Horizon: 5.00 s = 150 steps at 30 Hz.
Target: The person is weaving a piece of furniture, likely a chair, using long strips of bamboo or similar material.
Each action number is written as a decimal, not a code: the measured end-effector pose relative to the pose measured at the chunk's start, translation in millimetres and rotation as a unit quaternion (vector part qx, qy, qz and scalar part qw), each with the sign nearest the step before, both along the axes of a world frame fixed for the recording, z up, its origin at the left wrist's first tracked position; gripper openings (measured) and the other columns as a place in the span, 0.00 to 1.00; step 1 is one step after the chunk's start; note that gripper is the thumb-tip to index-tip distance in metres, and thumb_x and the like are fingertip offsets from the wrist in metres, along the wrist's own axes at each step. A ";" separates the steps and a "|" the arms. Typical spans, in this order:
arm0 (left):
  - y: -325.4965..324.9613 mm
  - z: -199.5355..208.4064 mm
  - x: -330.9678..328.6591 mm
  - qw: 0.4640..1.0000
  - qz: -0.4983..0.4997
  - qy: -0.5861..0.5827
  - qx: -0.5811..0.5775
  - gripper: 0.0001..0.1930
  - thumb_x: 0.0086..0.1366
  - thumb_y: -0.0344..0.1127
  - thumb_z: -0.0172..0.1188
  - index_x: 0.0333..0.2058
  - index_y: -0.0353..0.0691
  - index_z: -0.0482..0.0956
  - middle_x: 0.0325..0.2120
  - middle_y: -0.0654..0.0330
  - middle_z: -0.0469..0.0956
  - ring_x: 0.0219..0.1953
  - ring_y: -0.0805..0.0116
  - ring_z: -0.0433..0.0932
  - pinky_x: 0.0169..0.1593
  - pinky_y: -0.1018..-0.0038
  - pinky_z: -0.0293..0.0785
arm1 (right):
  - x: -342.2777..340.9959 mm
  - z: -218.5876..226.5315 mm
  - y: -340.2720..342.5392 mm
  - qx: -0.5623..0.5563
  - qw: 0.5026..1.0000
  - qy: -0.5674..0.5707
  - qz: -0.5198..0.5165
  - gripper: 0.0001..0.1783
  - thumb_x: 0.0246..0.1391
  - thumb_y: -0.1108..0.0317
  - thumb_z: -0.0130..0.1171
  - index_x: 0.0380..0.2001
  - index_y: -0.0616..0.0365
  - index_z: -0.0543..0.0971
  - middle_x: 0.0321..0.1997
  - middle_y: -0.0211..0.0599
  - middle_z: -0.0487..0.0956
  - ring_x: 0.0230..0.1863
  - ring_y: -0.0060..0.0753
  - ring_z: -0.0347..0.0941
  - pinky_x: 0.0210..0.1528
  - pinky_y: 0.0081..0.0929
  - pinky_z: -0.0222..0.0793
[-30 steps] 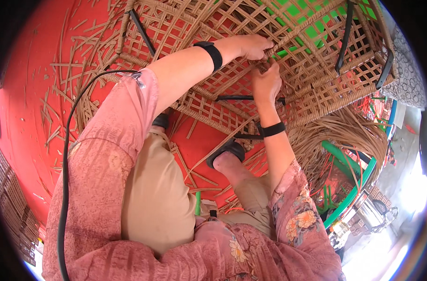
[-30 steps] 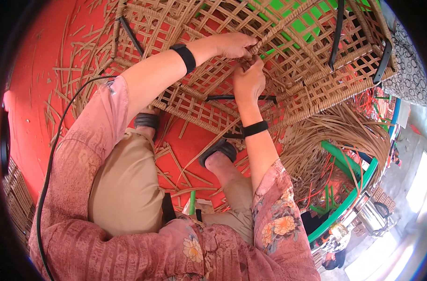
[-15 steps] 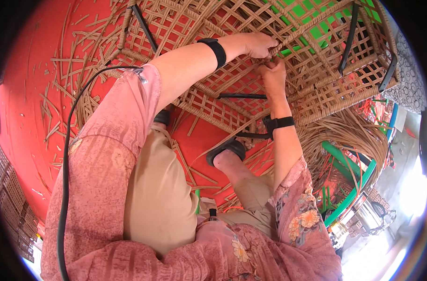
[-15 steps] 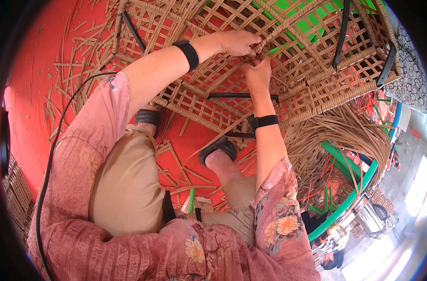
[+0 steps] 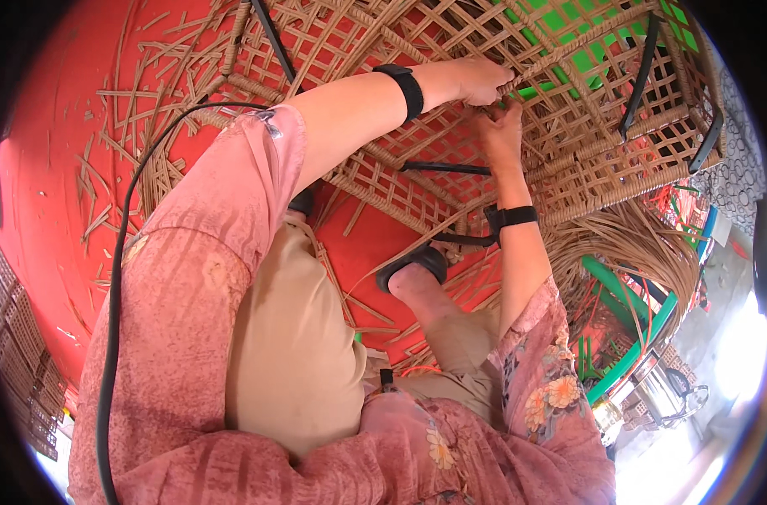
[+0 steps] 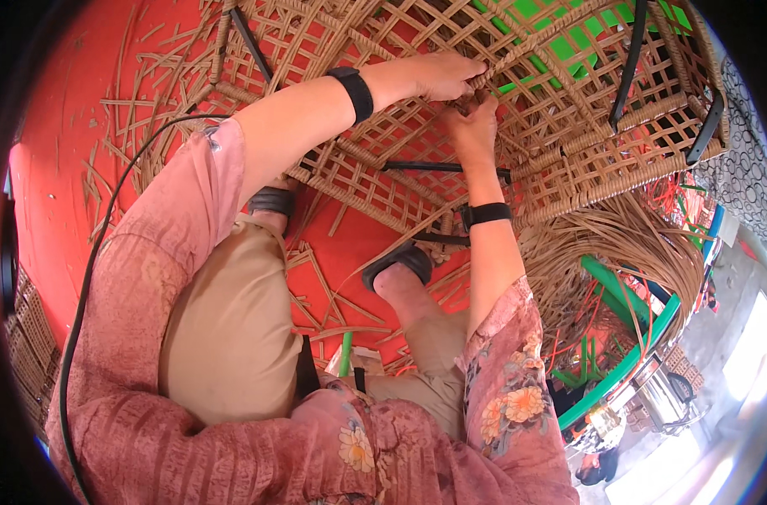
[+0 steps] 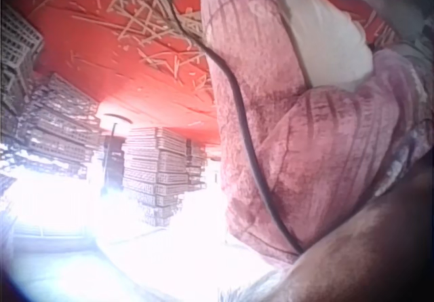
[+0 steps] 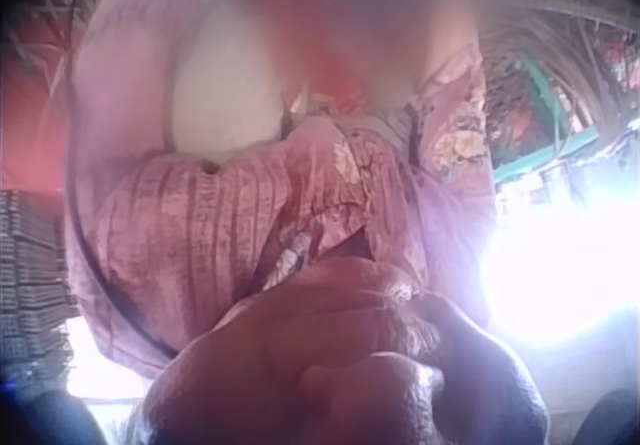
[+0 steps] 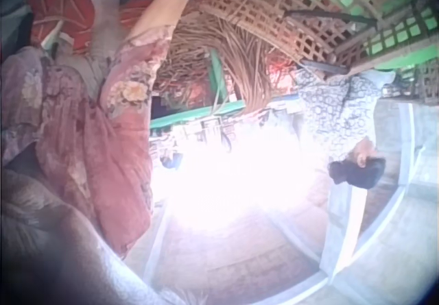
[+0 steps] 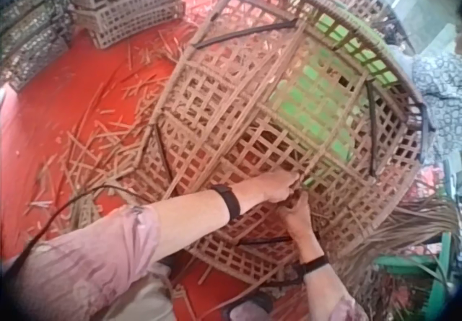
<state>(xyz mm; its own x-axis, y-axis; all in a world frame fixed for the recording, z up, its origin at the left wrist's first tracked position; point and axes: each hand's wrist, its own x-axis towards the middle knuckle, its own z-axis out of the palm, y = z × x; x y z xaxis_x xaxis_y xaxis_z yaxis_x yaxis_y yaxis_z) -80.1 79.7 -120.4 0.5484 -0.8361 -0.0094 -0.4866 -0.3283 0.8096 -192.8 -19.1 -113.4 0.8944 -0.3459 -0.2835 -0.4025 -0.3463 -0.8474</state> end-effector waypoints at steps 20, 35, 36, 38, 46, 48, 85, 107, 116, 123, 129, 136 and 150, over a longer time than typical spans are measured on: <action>63.0 -43.3 -81.1 0.848 0.186 0.448 -0.214 0.12 0.65 0.37 0.53 0.43 0.36 0.74 0.29 0.59 0.76 0.31 0.74 0.74 0.36 0.75 0.71 | 3.8 13.2 6.9 -0.103 0.993 0.047 0.011 0.23 0.44 0.62 0.68 0.34 0.70 0.71 0.31 0.42 0.76 0.33 0.29 0.71 0.37 0.26 0.67; 69.1 -38.6 -46.9 0.977 0.033 0.200 0.070 0.24 0.63 0.54 0.53 0.46 0.38 0.76 0.47 0.49 0.74 0.47 0.59 0.74 0.48 0.61 0.67 | 8.6 29.3 -12.8 0.042 0.986 0.160 -0.011 0.18 0.52 0.54 0.59 0.32 0.61 0.78 0.12 0.27 0.66 0.13 0.19 0.64 0.18 0.22 0.57; 72.7 -35.6 -48.3 0.977 0.031 0.197 0.073 0.24 0.63 0.54 0.53 0.46 0.38 0.76 0.47 0.49 0.74 0.47 0.59 0.74 0.48 0.61 0.67 | 8.5 29.3 -12.8 0.046 0.986 0.157 -0.013 0.18 0.52 0.54 0.59 0.32 0.61 0.78 0.12 0.27 0.66 0.13 0.19 0.64 0.18 0.22 0.57; 84.6 -30.3 -57.0 0.999 0.018 -0.041 0.025 0.22 0.63 0.53 0.53 0.41 0.38 0.77 0.42 0.51 0.75 0.45 0.56 0.73 0.50 0.60 0.65 | 9.6 26.9 -10.6 0.014 0.990 0.138 -0.006 0.18 0.53 0.55 0.58 0.31 0.63 0.78 0.12 0.29 0.68 0.13 0.21 0.65 0.18 0.23 0.59; 157.4 6.8 -111.7 0.972 -0.138 0.192 -0.011 0.21 0.66 0.49 0.48 0.23 0.37 0.74 0.19 0.53 0.71 0.28 0.51 0.72 0.36 0.63 0.68 | 7.3 30.5 2.9 -0.079 0.991 0.105 -0.015 0.19 0.54 0.56 0.58 0.29 0.65 0.78 0.13 0.35 0.70 0.14 0.25 0.69 0.19 0.26 0.63; 174.2 16.8 -126.9 0.919 -0.212 0.329 0.057 0.21 0.67 0.49 0.47 0.24 0.36 0.72 0.18 0.49 0.70 0.24 0.49 0.71 0.32 0.61 0.67 | 5.6 32.5 8.1 -0.098 0.989 0.110 -0.012 0.19 0.54 0.56 0.58 0.28 0.66 0.78 0.13 0.37 0.71 0.13 0.26 0.69 0.20 0.28 0.64; 32.1 -42.0 -85.7 0.975 0.210 0.079 -0.003 0.17 0.53 0.36 0.61 0.41 0.35 0.76 0.30 0.51 0.78 0.35 0.54 0.77 0.40 0.64 0.72 | 2.5 19.7 -18.1 -0.214 0.960 0.044 0.175 0.21 0.37 0.65 0.62 0.36 0.67 0.72 0.31 0.58 0.77 0.39 0.57 0.75 0.39 0.42 0.69; 34.3 -70.3 -77.5 0.813 0.092 0.544 -0.184 0.08 0.66 0.38 0.52 0.39 0.41 0.74 0.27 0.68 0.71 0.30 0.79 0.68 0.35 0.80 0.65 | -11.0 46.6 4.9 0.087 0.978 0.192 0.008 0.10 0.53 0.65 0.57 0.28 0.63 0.77 0.17 0.31 0.71 0.18 0.26 0.68 0.21 0.24 0.62; 18.3 -61.0 -99.1 0.787 0.201 0.524 -0.254 0.08 0.65 0.31 0.51 0.40 0.34 0.73 0.33 0.64 0.74 0.35 0.76 0.72 0.41 0.79 0.69 | -20.5 45.9 6.6 0.081 0.982 0.169 0.003 0.11 0.54 0.63 0.57 0.28 0.62 0.76 0.17 0.25 0.68 0.15 0.17 0.60 0.18 0.17 0.55; 20.7 -52.4 -97.8 0.801 0.231 0.492 -0.250 0.09 0.65 0.32 0.52 0.41 0.34 0.73 0.31 0.63 0.75 0.33 0.75 0.72 0.39 0.77 0.70 | -13.4 49.4 -3.2 0.209 0.962 0.168 -0.050 0.10 0.53 0.64 0.59 0.29 0.62 0.76 0.18 0.24 0.67 0.16 0.14 0.59 0.17 0.15 0.52; 24.0 -55.7 -85.9 0.795 0.185 0.535 -0.218 0.07 0.65 0.35 0.53 0.36 0.39 0.76 0.26 0.65 0.74 0.29 0.76 0.71 0.35 0.78 0.69 | -27.7 30.0 -16.7 0.126 0.981 0.133 -0.061 0.12 0.54 0.64 0.57 0.32 0.64 0.78 0.18 0.26 0.70 0.17 0.18 0.62 0.18 0.20 0.56; 24.9 -67.1 -73.3 0.793 0.137 0.558 -0.204 0.09 0.65 0.39 0.54 0.36 0.39 0.75 0.24 0.67 0.72 0.28 0.76 0.71 0.37 0.77 0.69 | -35.4 -14.5 20.6 -0.154 0.979 0.001 -0.131 0.14 0.56 0.63 0.55 0.35 0.65 0.80 0.29 0.46 0.79 0.28 0.39 0.74 0.34 0.33 0.69; 22.6 -50.6 -84.1 0.812 0.220 0.513 -0.169 0.15 0.62 0.43 0.60 0.33 0.34 0.77 0.24 0.62 0.75 0.26 0.75 0.74 0.32 0.77 0.71 | -19.5 -12.8 23.9 -0.082 0.966 0.070 -0.233 0.11 0.52 0.68 0.56 0.30 0.69 0.79 0.22 0.41 0.76 0.22 0.35 0.71 0.28 0.33 0.68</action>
<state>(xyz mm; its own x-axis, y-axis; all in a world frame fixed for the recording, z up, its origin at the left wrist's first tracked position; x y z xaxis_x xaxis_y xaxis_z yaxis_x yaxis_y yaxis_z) -164.2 102.3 -170.9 0.6424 -0.6121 -0.4612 0.6058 0.0371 0.7947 -212.2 4.8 -126.2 0.5871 -0.7527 -0.2979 -0.6546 -0.2249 -0.7218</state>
